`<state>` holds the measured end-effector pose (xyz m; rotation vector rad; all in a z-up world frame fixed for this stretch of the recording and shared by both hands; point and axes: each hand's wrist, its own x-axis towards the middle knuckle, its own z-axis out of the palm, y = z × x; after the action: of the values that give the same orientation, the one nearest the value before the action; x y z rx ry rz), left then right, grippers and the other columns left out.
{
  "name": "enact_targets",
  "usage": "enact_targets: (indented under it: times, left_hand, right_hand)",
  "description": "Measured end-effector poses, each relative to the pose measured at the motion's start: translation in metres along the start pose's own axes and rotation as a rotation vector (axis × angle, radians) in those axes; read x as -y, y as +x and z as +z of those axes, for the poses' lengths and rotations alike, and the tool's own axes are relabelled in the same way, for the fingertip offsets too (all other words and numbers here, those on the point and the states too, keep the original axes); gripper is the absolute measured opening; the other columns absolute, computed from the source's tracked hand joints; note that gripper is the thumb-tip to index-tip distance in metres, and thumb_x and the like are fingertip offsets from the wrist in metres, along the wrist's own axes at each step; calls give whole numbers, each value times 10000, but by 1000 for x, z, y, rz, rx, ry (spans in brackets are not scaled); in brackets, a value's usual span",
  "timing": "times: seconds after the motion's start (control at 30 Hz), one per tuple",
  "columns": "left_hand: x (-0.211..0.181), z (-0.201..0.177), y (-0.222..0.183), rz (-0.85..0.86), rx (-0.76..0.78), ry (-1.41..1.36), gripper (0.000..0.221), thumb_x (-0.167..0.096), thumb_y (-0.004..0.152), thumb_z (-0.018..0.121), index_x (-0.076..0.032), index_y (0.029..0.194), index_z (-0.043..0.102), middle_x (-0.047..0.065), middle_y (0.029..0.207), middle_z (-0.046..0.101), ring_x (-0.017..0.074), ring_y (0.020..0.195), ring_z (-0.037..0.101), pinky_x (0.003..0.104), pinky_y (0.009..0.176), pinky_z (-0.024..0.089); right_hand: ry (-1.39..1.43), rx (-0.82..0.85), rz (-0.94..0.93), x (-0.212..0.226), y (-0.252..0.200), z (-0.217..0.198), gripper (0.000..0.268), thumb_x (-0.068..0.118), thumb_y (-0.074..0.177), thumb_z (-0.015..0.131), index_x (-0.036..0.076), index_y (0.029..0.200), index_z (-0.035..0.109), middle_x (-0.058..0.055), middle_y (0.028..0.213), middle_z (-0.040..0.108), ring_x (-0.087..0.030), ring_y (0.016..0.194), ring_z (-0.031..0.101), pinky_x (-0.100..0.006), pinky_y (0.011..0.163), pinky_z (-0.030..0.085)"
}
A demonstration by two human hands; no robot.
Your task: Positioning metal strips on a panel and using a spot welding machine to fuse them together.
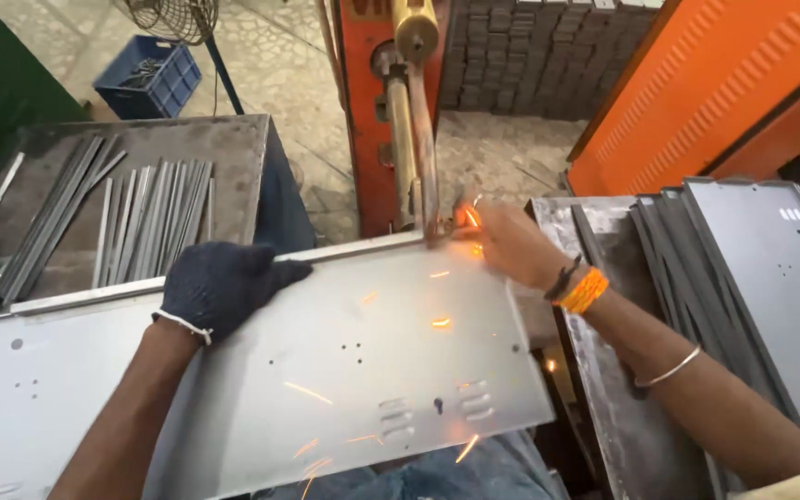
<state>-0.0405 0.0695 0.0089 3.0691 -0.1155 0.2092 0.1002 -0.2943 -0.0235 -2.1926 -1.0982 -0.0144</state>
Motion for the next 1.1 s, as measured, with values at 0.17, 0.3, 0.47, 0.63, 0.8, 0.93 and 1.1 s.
enact_targets:
  times: [0.17, 0.3, 0.47, 0.63, 0.8, 0.93, 1.1]
  left_hand:
    - [-17, 8, -20, -48, 34, -18, 586, -697, 904, 582, -153, 770, 752, 195, 651, 681, 397, 647, 702, 518, 674, 552]
    - [-38, 44, -41, -21, -61, -31, 547, -678, 854, 609, -160, 740, 745, 178, 648, 673, 405, 634, 683, 543, 595, 525]
    - [-67, 100, -43, -47, -16, -102, 633, -727, 842, 620, -127, 660, 706, 161, 655, 669, 386, 632, 685, 525, 583, 528]
    - [-82, 124, -43, -20, 42, -122, 588, -715, 850, 646, -143, 744, 732, 176, 711, 694, 403, 692, 692, 534, 648, 531]
    - [-76, 120, -56, -38, 124, -299, 551, -624, 656, 805, -110, 839, 725, 172, 842, 731, 399, 834, 702, 520, 728, 534]
    - [-78, 116, -54, -88, 132, -278, 547, -556, 597, 873, -131, 915, 741, 173, 858, 736, 400, 852, 700, 528, 749, 530]
    - [-73, 121, -57, -80, 120, -263, 503, -546, 634, 857, -155, 932, 750, 161, 854, 737, 390, 852, 704, 523, 746, 534]
  right_hand:
    - [100, 2, 65, 22, -18, -11, 192, -90, 915, 545, -32, 1094, 508, -228, 930, 731, -344, 938, 772, -426, 786, 586]
    - [61, 40, 50, 19, -54, 5, 319, -19, 928, 588, -2, 1239, 521, -182, 965, 741, -350, 956, 737, -424, 804, 558]
    - [-207, 165, 74, 10, -84, 47, 401, 180, 889, 745, 95, 1259, 615, -145, 1148, 696, -340, 1106, 647, -473, 964, 480]
    - [-455, 61, 49, 17, -88, 94, 609, 360, 700, 865, 82, 1190, 632, -157, 1227, 558, -370, 1257, 468, -528, 1095, 321]
    - [-564, 26, 16, 18, -83, 114, 589, 317, 657, 865, 64, 1139, 641, -119, 1142, 598, -335, 1225, 514, -527, 1082, 338]
    - [-637, -10, 29, 17, -72, 126, 234, 139, 910, 749, 143, 1116, 637, -46, 1136, 613, -260, 1197, 625, -394, 1052, 478]
    - [-297, 116, 44, 59, -55, 118, 513, 368, 807, 790, 10, 1132, 618, -169, 1051, 647, -402, 857, 669, -515, 661, 499]
